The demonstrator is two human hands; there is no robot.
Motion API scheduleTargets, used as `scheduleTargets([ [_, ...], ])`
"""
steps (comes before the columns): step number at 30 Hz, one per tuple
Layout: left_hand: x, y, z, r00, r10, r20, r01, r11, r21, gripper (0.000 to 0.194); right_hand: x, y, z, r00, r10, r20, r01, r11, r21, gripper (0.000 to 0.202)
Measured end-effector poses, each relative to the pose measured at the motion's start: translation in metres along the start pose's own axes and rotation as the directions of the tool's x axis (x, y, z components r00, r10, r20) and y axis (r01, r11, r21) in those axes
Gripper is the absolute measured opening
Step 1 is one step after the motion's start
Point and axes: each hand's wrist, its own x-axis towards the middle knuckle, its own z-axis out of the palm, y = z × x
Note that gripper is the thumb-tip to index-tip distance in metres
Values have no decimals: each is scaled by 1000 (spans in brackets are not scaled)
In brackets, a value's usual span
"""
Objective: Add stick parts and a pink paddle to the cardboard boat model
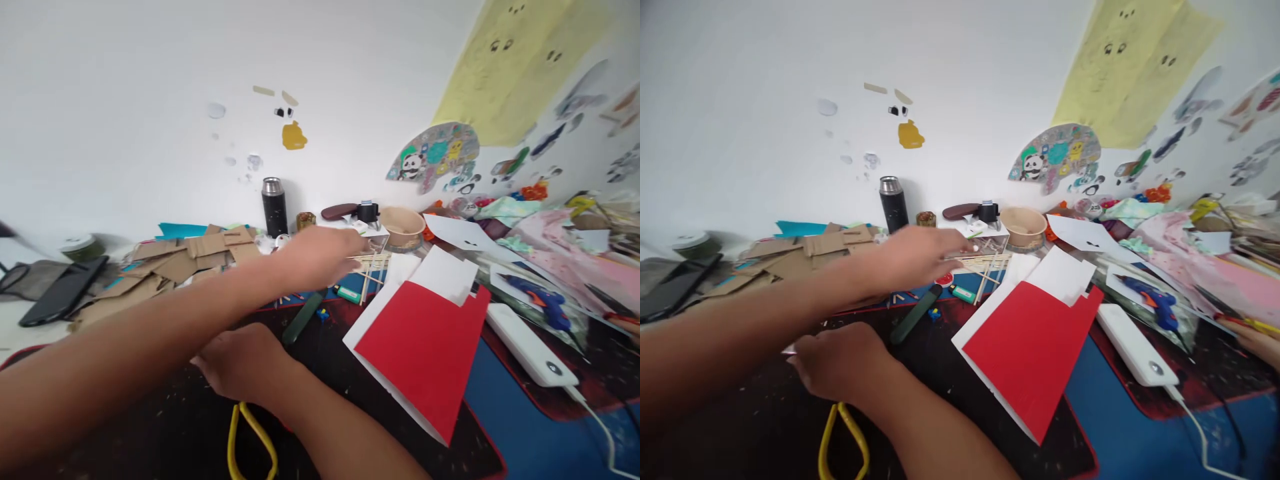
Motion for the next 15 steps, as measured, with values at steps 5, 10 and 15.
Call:
scheduleTargets([
  [5,-65,-119,-36,883,-468,-37,468,884,1,41,-2,-5,-5,997,54,46,-58,994,87,34],
  [10,-113,-210,-8,749,-660,50,647,746,155,39,-2,-3,3,999,32,-26,-29,994,104,33],
  [15,-130,-243,35,760,-637,128,604,766,221,47,-3,-5,6,999,22,-36,-18,995,96,31],
])
